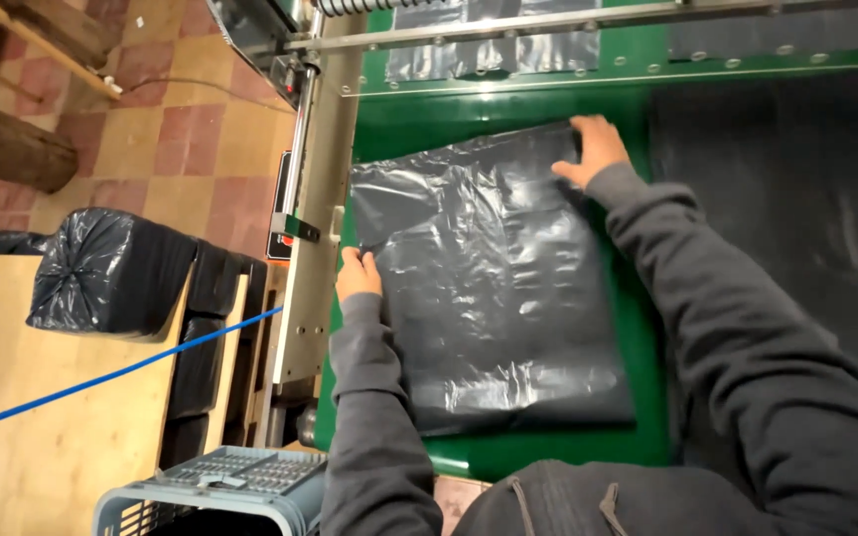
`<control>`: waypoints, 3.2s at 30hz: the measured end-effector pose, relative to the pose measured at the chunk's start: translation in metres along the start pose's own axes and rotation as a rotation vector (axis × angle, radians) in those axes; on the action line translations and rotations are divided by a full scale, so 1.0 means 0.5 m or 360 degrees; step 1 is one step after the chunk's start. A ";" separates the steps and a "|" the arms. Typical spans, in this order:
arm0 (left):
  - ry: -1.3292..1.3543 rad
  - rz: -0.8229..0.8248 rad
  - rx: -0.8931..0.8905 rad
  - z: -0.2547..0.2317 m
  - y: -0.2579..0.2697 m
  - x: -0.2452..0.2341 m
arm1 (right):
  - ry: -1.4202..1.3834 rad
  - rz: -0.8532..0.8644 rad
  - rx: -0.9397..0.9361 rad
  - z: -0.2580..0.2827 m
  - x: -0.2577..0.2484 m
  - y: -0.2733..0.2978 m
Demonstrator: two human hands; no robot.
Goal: Folding and stacking plastic bags from a conveyor machine into a collection basket.
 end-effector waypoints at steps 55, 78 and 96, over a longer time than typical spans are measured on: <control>0.0514 0.1655 0.0259 0.200 0.296 0.192 | -0.1670 -0.0235 0.1605 0.255 0.095 0.915; 0.0064 0.0042 0.1325 -0.344 0.943 0.326 | 0.0978 0.0547 0.0778 -0.531 -0.750 0.885; 0.0229 0.0371 0.0080 -0.376 0.880 0.319 | 0.0732 0.0067 0.0365 -0.653 -0.671 0.171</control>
Point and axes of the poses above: each hand's wrist, its own y-axis away from the middle knuckle, its own x-axis out of the palm, z = x × y, the point moved 4 cm from there along -y, towards the middle knuckle, and after that the axes turned 12 degrees about -x, right-handed, at the moved point
